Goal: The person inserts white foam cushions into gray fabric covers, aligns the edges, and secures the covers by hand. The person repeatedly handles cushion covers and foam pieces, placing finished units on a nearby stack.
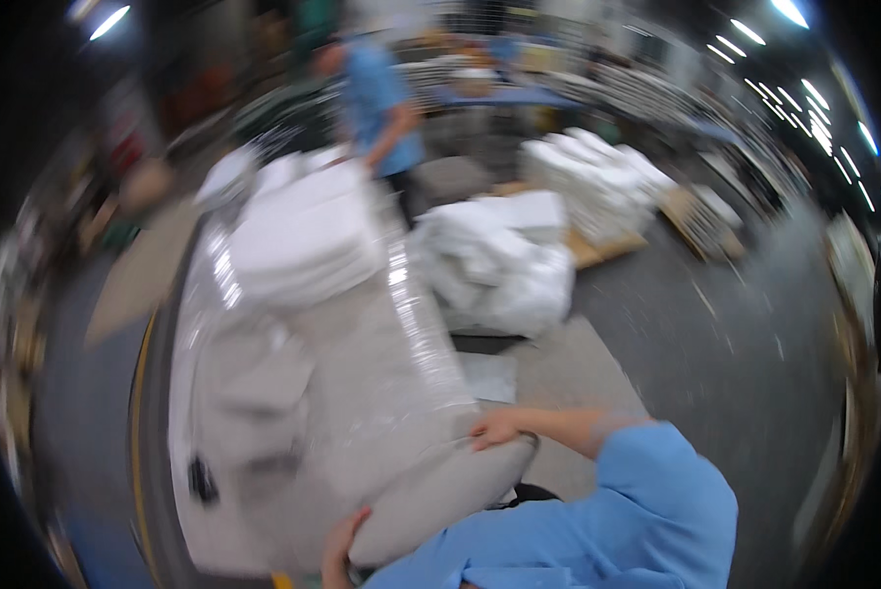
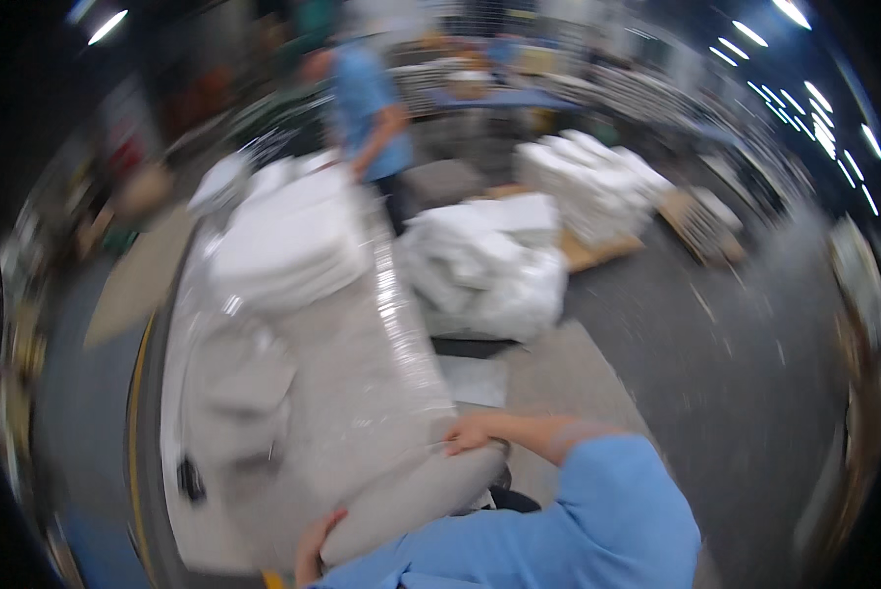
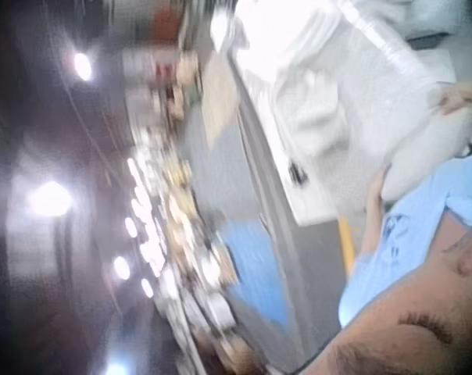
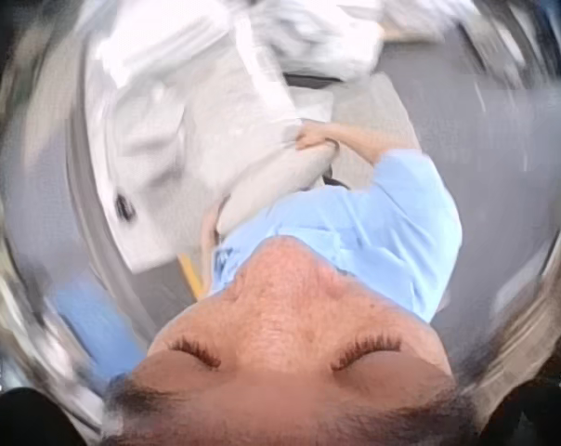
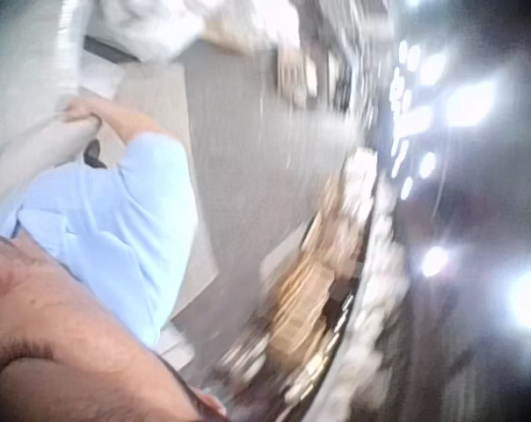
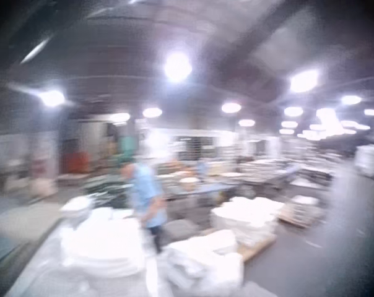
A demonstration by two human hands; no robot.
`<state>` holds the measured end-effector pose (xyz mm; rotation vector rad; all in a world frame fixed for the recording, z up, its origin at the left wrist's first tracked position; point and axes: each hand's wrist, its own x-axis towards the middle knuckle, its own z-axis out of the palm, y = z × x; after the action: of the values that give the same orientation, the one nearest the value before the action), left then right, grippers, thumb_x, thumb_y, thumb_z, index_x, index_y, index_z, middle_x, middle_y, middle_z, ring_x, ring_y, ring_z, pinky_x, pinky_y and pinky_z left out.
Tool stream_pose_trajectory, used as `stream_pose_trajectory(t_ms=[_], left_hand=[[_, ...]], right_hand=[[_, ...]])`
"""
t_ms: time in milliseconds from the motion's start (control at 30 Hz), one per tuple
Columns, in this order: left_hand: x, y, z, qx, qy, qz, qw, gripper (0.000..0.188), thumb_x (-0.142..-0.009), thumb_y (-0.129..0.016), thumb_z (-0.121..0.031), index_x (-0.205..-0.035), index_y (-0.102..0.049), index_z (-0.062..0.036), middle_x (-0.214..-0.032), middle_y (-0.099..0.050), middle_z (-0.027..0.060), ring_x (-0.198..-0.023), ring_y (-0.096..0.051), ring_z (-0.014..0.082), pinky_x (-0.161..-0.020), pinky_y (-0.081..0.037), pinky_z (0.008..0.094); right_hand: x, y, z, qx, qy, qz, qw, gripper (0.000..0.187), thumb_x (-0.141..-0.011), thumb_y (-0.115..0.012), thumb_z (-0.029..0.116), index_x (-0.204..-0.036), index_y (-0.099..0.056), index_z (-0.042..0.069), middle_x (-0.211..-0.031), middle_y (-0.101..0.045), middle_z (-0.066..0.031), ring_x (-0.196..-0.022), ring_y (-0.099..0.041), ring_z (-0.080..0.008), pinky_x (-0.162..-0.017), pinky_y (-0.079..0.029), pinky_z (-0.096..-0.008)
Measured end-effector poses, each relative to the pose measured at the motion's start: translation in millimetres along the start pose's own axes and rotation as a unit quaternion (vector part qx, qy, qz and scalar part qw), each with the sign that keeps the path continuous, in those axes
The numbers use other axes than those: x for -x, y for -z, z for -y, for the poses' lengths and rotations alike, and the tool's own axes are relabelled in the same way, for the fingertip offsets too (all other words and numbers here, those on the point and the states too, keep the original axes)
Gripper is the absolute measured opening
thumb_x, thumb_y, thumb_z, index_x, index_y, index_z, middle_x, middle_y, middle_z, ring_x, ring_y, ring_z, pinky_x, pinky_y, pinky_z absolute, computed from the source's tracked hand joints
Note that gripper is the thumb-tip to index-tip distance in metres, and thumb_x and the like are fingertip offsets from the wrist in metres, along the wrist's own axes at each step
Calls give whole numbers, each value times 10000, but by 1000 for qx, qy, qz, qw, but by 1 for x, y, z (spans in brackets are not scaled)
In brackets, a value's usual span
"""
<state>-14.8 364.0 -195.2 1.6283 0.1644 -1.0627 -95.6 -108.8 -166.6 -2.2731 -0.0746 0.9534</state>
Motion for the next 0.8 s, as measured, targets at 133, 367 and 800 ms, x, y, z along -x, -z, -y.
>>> stream_pose_trajectory(t_ms=[133,367,800], left_hand=[[-3,-22,4,-95,-41,-47,994,534,-934,-700,-510,-1229,-768,-70,-1220,-757,130,-1125,-688,235,-1005,-510,363],[-8,-14,15,-352,-138,-118,918,507,-946,-552,-462,-1176,-751,-57,-1179,-727,226,-1048,-677,428,-940,-521,511],[97,-134,91,9,-52,-509,859,689,-894,-661,-545,-1305,-690,7,-1299,-696,224,-1200,-656,396,-1039,-502,449]], right_hand=[[34,-22,-7,-146,-164,-53,974,650,-908,-726,536,-1337,-701,49,-1302,-718,-157,-1203,-667,-260,-1058,-488,-361],[-5,-25,-21,-349,-286,72,889,568,-939,-740,300,-1391,-593,-11,-1259,-695,-179,-1128,-666,-262,-961,-534,-376],[-9,-4,-36,-220,-224,136,940,679,-964,-715,291,-1500,-388,31,-1353,-603,-194,-1161,-634,-298,-933,-553,-431]])
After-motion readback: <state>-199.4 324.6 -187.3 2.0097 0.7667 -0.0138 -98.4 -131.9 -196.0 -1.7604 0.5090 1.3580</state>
